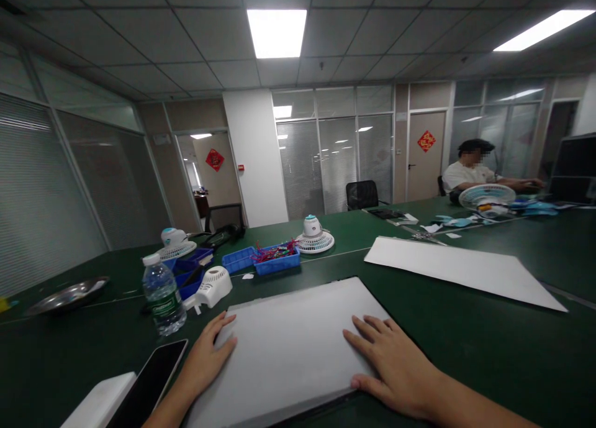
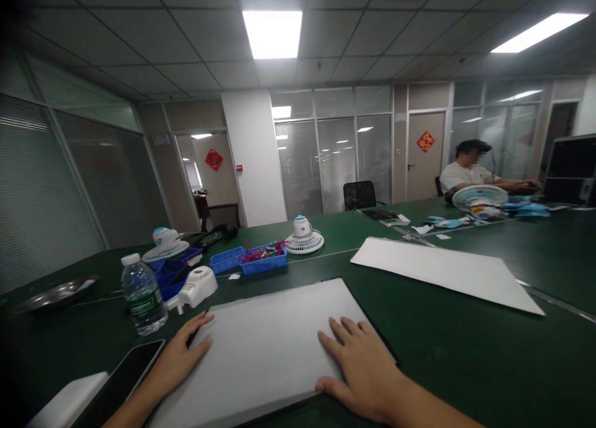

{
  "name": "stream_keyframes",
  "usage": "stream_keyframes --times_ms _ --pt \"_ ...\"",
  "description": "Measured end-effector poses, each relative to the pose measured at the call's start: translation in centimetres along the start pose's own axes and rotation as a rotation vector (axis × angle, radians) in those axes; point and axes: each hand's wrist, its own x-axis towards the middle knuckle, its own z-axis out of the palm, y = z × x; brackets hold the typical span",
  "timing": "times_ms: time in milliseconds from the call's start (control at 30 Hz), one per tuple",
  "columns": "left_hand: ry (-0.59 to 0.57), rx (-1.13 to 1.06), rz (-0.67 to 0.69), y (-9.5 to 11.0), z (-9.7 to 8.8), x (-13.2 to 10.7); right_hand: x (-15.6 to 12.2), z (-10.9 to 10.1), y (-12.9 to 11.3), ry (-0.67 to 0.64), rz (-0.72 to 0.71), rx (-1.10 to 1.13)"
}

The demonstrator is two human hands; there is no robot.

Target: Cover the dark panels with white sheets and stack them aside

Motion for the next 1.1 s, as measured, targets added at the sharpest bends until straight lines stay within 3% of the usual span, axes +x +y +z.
stream_keyframes --times_ms 200,433,567,633,733,833,967,1100 --pt "-0.069 -0.047 -0.021 0.3 -0.4 -0.1 -0.2 -0.7 0.3 -0.012 -0.014 0.033" --pt "-0.042 -0.071 -0.023 0.2 -0.4 -0.1 -0.2 -1.5 -0.2 -0.137 -0.025 0.059" --pt "-0.068 -0.041 0.004 0.0 -0.2 -0.2 -0.2 -1.0 -0.3 -0.098 -0.051 0.038" --pt "-0.081 -0.023 0.020 0.0 -0.1 -0.3 0.1 -0.7 0.9 -0.021 -0.101 0.020" --pt "-0.090 -0.002 0.033 0.1 -0.1 -0.3 1.2 -0.8 5.5 0.222 -0.060 -0.116" --pt "-0.102 0.017 0.039 0.3 -0.3 -0.4 2.2 -1.3 12.7 0.413 0.214 -0.289" --pt "-0.105 0.042 0.045 0.4 -0.5 -0.5 2.7 -1.6 21.4 0.429 0.496 -0.308" --pt "-0.105 0.069 0.045 0.4 -0.2 -0.4 3.3 -0.6 25.8 0.350 0.694 -0.269"
